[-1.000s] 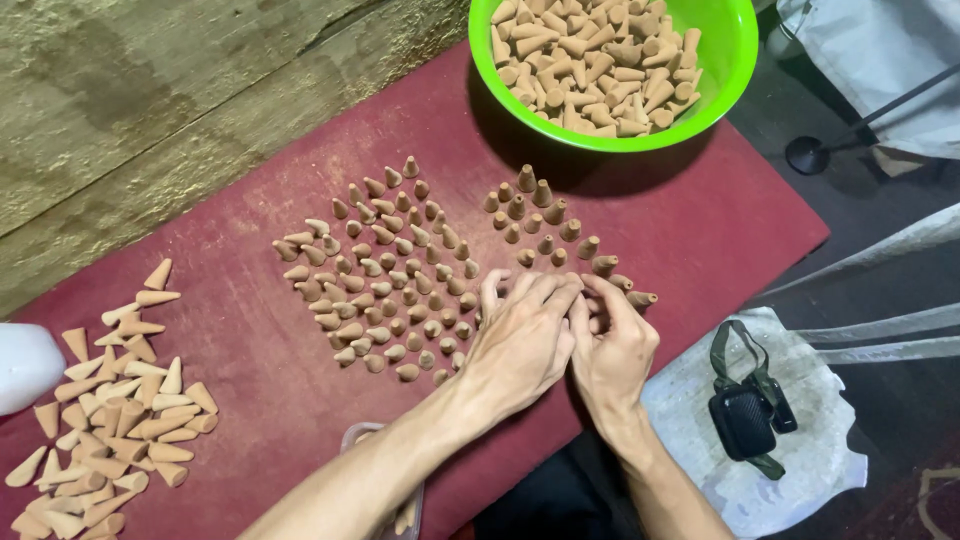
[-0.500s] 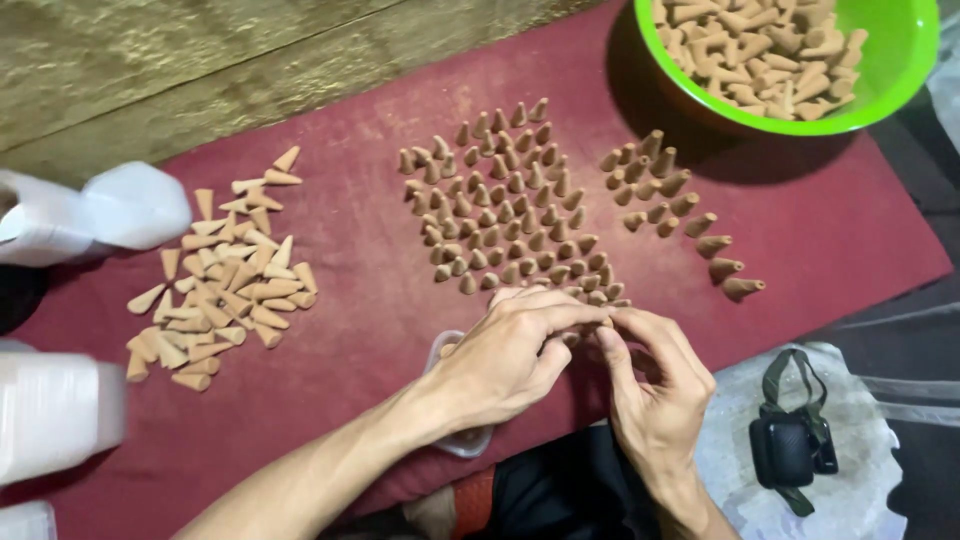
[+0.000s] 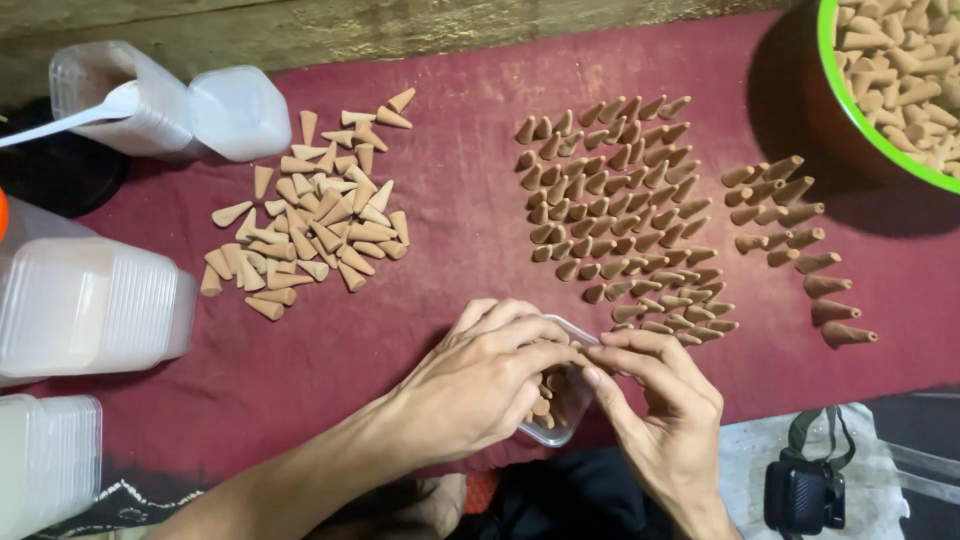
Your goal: Picking up incense cones from a pile and placing them into a small plastic container for packaging.
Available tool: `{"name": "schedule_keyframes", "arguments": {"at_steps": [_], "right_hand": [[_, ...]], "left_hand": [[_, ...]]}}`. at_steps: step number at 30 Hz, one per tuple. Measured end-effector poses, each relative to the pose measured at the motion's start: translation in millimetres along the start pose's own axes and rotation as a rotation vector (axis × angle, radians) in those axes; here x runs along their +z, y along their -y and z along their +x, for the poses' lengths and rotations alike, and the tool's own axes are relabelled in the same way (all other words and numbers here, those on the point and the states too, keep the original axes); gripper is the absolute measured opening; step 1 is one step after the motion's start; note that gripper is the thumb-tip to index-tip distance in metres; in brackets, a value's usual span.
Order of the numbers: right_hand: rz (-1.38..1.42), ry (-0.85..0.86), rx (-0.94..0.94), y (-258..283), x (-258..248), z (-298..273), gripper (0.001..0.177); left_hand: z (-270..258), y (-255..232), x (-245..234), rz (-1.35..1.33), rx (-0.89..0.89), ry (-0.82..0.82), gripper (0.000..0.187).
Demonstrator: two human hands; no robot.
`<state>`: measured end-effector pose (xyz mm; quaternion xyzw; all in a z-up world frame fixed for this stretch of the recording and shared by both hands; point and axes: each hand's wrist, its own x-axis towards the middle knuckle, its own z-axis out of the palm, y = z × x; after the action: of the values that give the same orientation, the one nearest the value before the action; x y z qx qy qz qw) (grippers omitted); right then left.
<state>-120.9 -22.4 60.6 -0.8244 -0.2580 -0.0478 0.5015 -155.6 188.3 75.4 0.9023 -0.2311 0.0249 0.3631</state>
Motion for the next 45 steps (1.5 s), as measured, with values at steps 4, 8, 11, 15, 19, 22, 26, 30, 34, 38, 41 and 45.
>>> {"name": "schedule_keyframes", "arguments": {"at_steps": [4, 8, 11, 15, 19, 22, 26, 30, 34, 38, 41, 45], "right_hand": [[-0.070, 0.090, -0.021, 2, 2, -1, 0.021], [-0.103, 0.098, -0.118, 4, 9, 2, 0.020], [-0.111, 0.105, -0.104, 8, 13, 2, 0.018], [-0.165, 0.178, -0.126, 8, 18, 2, 0.015], [-0.178, 0.203, -0.149, -3, 20, -1, 0.016], [-0.179, 0.212, -0.179, -7, 22, 0, 0.014], [-0.181, 0.222, -0.200, -10, 24, -1, 0.015], [-0.137, 0.239, -0.155, -7, 20, -2, 0.020], [-0.155, 0.247, -0.157, -10, 13, -3, 0.017], [-0.216, 0.247, -0.207, -15, 11, -5, 0.018], [-0.226, 0.254, -0.265, -17, 12, -4, 0.021], [-0.256, 0.210, -0.275, -20, 9, -2, 0.019]], "left_hand": [[-13, 8, 12, 0.085, -0.010, -0.019, 0.040], [-19, 10, 15, 0.153, -0.019, -0.067, 0.048], [-23, 11, 17, 0.149, -0.006, -0.079, 0.046], [-28, 12, 21, 0.154, -0.001, -0.063, 0.039], [-30, 14, 24, 0.169, -0.006, -0.059, 0.041], [-30, 15, 25, 0.185, -0.001, -0.075, 0.039], [-30, 15, 25, 0.171, 0.014, -0.079, 0.037], [-29, 15, 24, 0.181, 0.026, -0.078, 0.038], [-28, 18, 32, 0.244, 0.025, -0.049, 0.038], [-27, 21, 39, 0.324, 0.010, 0.072, 0.040], [-26, 20, 39, 0.381, 0.034, 0.053, 0.037], [-24, 21, 41, 0.468, 0.070, 0.007, 0.038]]}}
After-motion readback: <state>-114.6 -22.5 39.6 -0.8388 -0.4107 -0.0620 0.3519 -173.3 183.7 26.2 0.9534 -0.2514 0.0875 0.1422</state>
